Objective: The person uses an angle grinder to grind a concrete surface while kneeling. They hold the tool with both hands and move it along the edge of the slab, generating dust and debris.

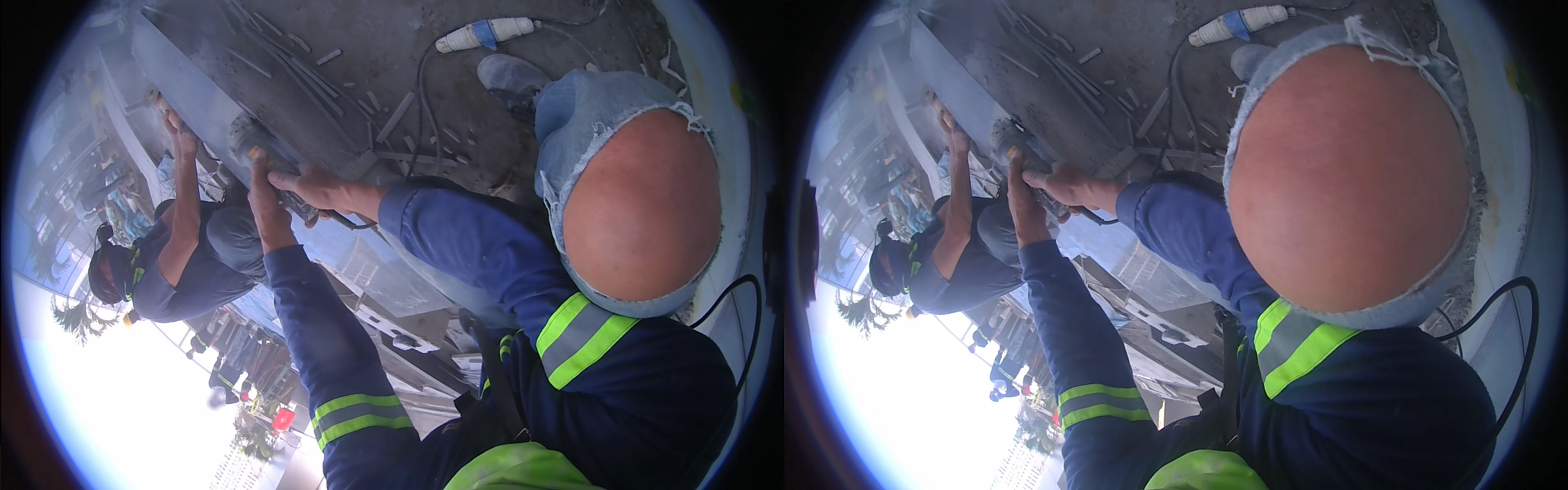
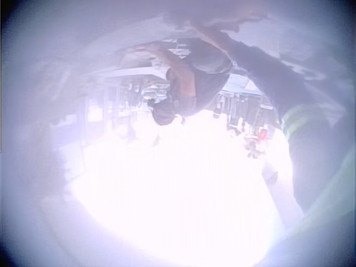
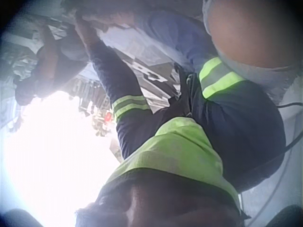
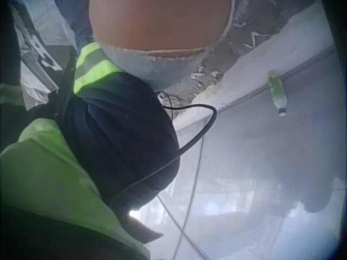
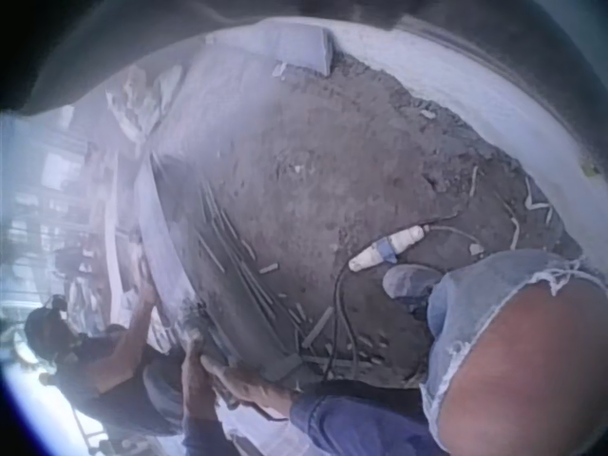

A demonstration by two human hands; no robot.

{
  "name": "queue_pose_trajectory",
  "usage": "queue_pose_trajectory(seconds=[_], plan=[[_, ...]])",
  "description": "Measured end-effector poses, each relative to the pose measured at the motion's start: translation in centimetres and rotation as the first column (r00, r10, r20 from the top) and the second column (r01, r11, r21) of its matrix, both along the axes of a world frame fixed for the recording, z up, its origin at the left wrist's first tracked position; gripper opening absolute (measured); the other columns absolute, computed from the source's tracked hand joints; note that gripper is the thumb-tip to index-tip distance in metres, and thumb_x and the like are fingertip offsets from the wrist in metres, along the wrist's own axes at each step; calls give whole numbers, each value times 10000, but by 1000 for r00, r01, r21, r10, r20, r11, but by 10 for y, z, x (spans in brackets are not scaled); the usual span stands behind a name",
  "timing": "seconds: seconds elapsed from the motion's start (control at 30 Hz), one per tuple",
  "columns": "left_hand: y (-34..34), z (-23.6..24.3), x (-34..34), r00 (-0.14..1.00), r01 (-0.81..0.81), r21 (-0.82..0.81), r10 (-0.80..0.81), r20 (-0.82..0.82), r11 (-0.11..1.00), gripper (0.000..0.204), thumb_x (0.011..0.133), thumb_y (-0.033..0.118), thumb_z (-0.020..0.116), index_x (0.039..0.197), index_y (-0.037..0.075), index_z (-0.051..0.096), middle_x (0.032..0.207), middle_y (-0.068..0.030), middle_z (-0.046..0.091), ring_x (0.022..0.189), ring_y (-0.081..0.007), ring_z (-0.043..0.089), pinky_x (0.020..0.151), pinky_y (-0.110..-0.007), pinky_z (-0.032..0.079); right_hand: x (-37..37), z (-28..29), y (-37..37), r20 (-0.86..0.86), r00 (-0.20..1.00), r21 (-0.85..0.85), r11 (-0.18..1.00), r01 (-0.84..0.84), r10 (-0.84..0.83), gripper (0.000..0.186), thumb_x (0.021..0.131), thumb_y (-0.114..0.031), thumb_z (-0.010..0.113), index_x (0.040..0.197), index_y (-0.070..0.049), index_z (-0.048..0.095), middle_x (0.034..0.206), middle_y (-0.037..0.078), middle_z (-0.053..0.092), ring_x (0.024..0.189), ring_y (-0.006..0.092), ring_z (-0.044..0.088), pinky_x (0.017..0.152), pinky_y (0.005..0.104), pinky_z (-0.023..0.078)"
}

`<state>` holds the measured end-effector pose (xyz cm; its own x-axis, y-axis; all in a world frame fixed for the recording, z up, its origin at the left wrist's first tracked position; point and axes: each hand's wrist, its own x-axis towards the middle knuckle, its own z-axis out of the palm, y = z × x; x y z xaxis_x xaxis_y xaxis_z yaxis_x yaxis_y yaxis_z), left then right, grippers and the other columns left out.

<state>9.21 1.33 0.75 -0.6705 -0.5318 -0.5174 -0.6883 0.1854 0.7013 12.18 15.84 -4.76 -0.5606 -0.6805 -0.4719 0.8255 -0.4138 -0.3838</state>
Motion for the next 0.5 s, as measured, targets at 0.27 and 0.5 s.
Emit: queue_pose_trajectory(seconds=[0.27, 0.5], plan=[[8, 8, 5, 1000, 22, 18, -22, 13, 1000, 768, 1024, 547, 788, 1476, -64, 680, 1300, -167, 750, 1135, -276, 739, 982, -406, 562, 2, 7, 11, -42, 999, 0, 1000, -11, 11, 717, 1091, -652, 646, 1241, 45, 724, 898, 137, 759, 536, 221, 718, 353, 314, 447], [22, 13, 5, 998, 46, 10, -45, -34, 999, 769, 1039, 545, 778, 1471, -84, 684, 1289, -164, 756, 1126, -246, 728, 981, -388, 548, 1, 14, 23, -54, 998, 20, 1000, -19, 20, 747, 1099, -648, 653, 1305, 69, 666, 867, 133, 736, 533, 219, 726, 349, 298, 436]])
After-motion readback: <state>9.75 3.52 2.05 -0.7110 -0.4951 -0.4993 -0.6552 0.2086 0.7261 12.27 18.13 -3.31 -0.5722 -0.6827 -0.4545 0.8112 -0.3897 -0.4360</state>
